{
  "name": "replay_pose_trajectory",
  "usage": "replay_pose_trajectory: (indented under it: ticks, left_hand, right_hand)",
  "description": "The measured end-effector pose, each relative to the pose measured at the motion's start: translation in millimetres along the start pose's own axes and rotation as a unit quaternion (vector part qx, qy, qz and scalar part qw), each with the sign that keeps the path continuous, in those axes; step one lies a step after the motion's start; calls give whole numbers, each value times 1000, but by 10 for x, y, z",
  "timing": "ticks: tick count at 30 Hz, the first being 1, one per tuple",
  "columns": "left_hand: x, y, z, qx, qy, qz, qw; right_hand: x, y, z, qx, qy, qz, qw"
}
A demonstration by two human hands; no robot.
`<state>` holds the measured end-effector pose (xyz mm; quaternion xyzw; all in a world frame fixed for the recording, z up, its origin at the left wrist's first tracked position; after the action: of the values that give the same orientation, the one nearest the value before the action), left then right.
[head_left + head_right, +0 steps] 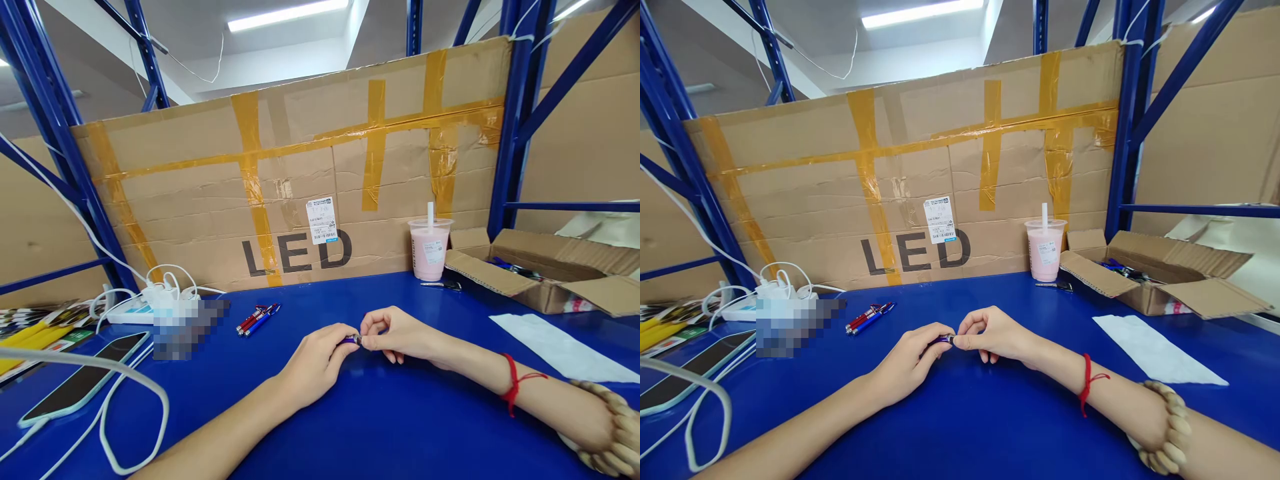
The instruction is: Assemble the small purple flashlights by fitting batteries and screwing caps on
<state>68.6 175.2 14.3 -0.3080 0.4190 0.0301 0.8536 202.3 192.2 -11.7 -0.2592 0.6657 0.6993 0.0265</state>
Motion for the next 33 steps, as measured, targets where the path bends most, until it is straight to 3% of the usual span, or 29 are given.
replay_pose_trajectory:
  ticks: [33]
  left_hand:
    - [0, 12, 1, -11, 3, 4, 1000]
  right_hand:
    - [-13, -17, 4, 11, 4, -7, 1000]
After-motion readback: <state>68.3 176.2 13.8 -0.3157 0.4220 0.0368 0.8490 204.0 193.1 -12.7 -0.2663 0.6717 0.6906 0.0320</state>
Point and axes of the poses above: each hand's wrist, its own z-axis towards the middle knuckle, its own x-axis out of the palm, y = z × x, the point moved 6 cm from there along z, towards the middle knuckle, and after that the axes turned 5 degrees about -z, right-handed, at the moved point
